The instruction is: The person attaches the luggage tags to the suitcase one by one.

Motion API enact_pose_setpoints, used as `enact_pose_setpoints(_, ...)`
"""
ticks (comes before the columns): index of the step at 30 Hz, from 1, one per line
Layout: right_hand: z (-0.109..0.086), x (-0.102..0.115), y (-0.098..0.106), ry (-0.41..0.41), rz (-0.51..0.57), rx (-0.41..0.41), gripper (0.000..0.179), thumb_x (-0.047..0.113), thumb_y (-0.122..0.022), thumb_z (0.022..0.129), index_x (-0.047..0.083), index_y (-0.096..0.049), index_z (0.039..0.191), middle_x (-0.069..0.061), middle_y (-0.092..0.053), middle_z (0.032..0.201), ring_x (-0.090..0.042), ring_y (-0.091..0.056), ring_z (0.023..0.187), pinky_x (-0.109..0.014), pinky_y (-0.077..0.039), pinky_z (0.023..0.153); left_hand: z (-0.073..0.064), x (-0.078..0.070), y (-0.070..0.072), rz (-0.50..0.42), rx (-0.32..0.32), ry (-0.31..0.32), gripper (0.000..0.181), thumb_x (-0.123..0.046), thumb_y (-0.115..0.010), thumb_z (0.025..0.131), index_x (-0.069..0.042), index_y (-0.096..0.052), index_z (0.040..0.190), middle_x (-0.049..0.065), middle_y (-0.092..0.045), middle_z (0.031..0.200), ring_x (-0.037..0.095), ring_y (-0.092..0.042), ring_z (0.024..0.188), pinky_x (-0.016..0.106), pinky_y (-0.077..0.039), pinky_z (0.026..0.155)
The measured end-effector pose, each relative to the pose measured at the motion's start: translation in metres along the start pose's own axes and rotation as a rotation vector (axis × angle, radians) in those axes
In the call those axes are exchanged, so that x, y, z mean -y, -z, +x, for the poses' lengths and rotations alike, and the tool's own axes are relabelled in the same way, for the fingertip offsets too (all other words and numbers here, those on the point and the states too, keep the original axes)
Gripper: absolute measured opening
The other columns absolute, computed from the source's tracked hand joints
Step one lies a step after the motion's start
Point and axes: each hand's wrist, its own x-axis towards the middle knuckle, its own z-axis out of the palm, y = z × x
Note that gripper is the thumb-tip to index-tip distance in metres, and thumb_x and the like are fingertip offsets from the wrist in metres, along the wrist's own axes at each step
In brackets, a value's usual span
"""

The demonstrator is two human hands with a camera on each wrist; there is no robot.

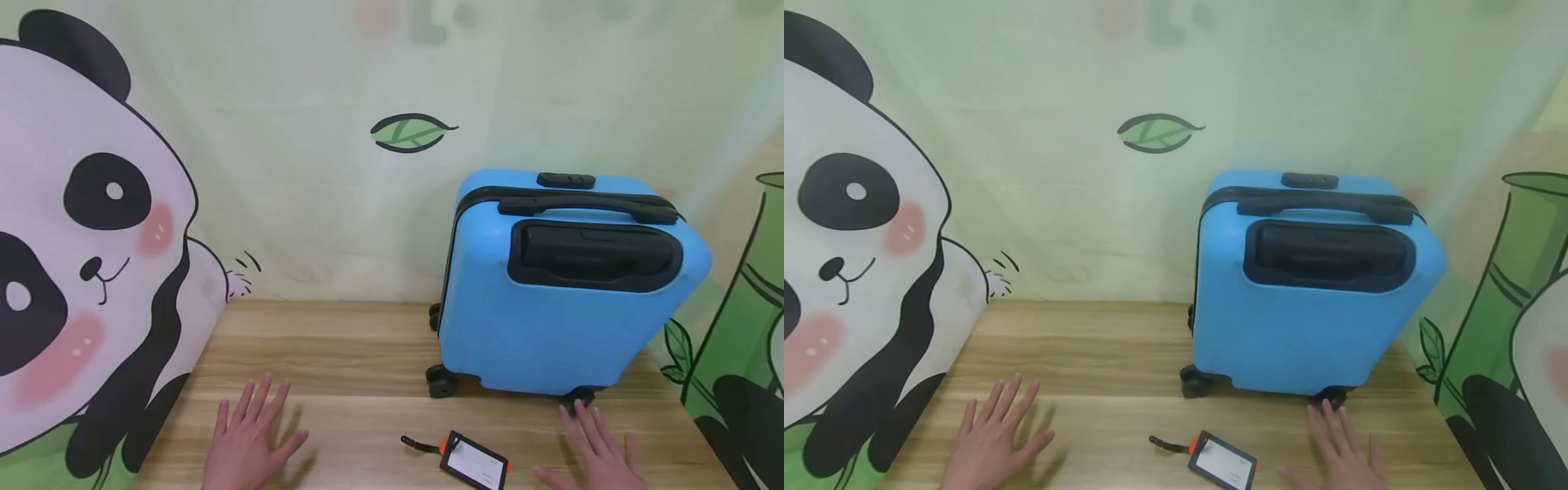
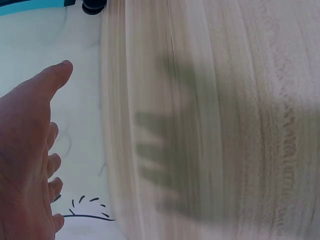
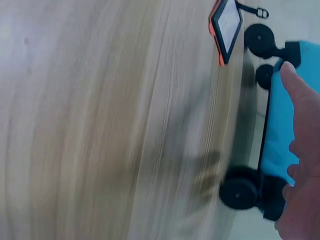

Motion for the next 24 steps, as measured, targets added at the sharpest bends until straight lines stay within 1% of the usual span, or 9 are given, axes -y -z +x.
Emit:
enact_pose_setpoints(2,-0.002,0.007,-0.001,0.039,0.016,-0.017,0.122,0.093,-0.06,0.08,0.01,-0.037,0.166,-0.026,-0.026,0.172,-0.054,-0.018,0.157,-0.086,0.001,0.115,0.001,-0.001,0.002,0.002,0.0,-0.011,0.087,-0.07,-0.066,0.095,-0.019,-0.048,0.163,0.017,-0.035,0.172,0.047,-0.029,0.157,0.075,-0.014,0.123)
enact_pose_setpoints(4,-0.003,0.014,-0.003,0.09,0.023,-0.057,0.118,0.09,-0.063,0.081,0.011,-0.04,0.165,-0.025,-0.032,0.17,-0.053,-0.025,0.155,-0.085,-0.009,0.115,0.003,-0.002,0.004,0.003,-0.002,-0.023,0.087,-0.07,-0.067,0.094,-0.019,-0.048,0.163,0.016,-0.035,0.171,0.046,-0.029,0.158,0.075,-0.015,0.123)
enact_pose_setpoints(6,-0.002,0.022,-0.005,0.135,0.033,-0.076,0.116,0.088,-0.065,0.082,0.011,-0.042,0.165,-0.024,-0.036,0.169,-0.052,-0.029,0.155,-0.083,-0.014,0.116,0.006,-0.004,0.005,0.009,-0.003,-0.038,0.087,-0.07,-0.067,0.094,-0.02,-0.047,0.163,0.016,-0.036,0.171,0.045,-0.029,0.158,0.074,-0.015,0.124)
enact_pose_setpoints(9,0.0,0.034,-0.008,0.195,0.057,-0.079,0.114,0.085,-0.068,0.082,0.009,-0.043,0.164,-0.022,-0.04,0.167,-0.049,-0.033,0.154,-0.08,-0.019,0.118,0.01,-0.009,0.009,0.012,-0.002,-0.066,0.088,-0.07,-0.066,0.095,-0.02,-0.046,0.164,0.016,-0.036,0.171,0.045,-0.028,0.159,0.074,-0.014,0.124)
enact_pose_setpoints(12,0.005,0.048,-0.011,0.239,0.083,-0.038,0.117,0.084,-0.073,0.079,0.006,-0.045,0.162,-0.02,-0.043,0.167,-0.046,-0.036,0.154,-0.076,-0.022,0.121,0.016,-0.014,0.013,0.018,-0.006,-0.098,0.087,-0.07,-0.066,0.095,-0.02,-0.047,0.164,0.016,-0.035,0.172,0.044,-0.028,0.159,0.073,-0.015,0.125)
enact_pose_setpoints(14,0.008,0.057,-0.013,0.267,0.109,0.004,0.119,0.083,-0.075,0.077,0.005,-0.044,0.162,-0.021,-0.043,0.166,-0.046,-0.037,0.154,-0.075,-0.023,0.122,0.019,-0.018,0.015,0.02,-0.014,-0.124,0.087,-0.069,-0.067,0.095,-0.02,-0.047,0.163,0.015,-0.035,0.172,0.043,-0.029,0.159,0.071,-0.015,0.126)
enact_pose_setpoints(18,0.016,0.071,-0.02,0.303,0.17,0.096,0.121,0.078,-0.08,0.077,0.003,-0.041,0.164,-0.021,-0.039,0.168,-0.047,-0.032,0.156,-0.073,-0.02,0.124,0.027,-0.027,0.019,0.028,-0.036,-0.172,0.085,-0.069,-0.067,0.095,-0.021,-0.048,0.163,0.014,-0.037,0.171,0.041,-0.03,0.159,0.069,-0.016,0.127)
enact_pose_setpoints(21,0.022,0.077,-0.028,0.339,0.191,0.129,0.121,0.076,-0.081,0.077,0.003,-0.039,0.164,-0.021,-0.036,0.17,-0.046,-0.029,0.158,-0.071,-0.019,0.126,0.032,-0.032,0.021,0.039,-0.048,-0.2,0.085,-0.069,-0.067,0.095,-0.021,-0.049,0.162,0.012,-0.036,0.171,0.04,-0.031,0.159,0.069,-0.018,0.127)
enact_pose_setpoints(24,0.026,0.081,-0.036,0.366,0.196,0.149,0.122,0.075,-0.083,0.077,0.003,-0.038,0.165,-0.021,-0.035,0.171,-0.045,-0.029,0.158,-0.069,-0.019,0.127,0.035,-0.037,0.023,0.049,-0.046,-0.218,0.084,-0.069,-0.066,0.095,-0.022,-0.049,0.163,0.01,-0.036,0.172,0.039,-0.031,0.159,0.069,-0.02,0.126)
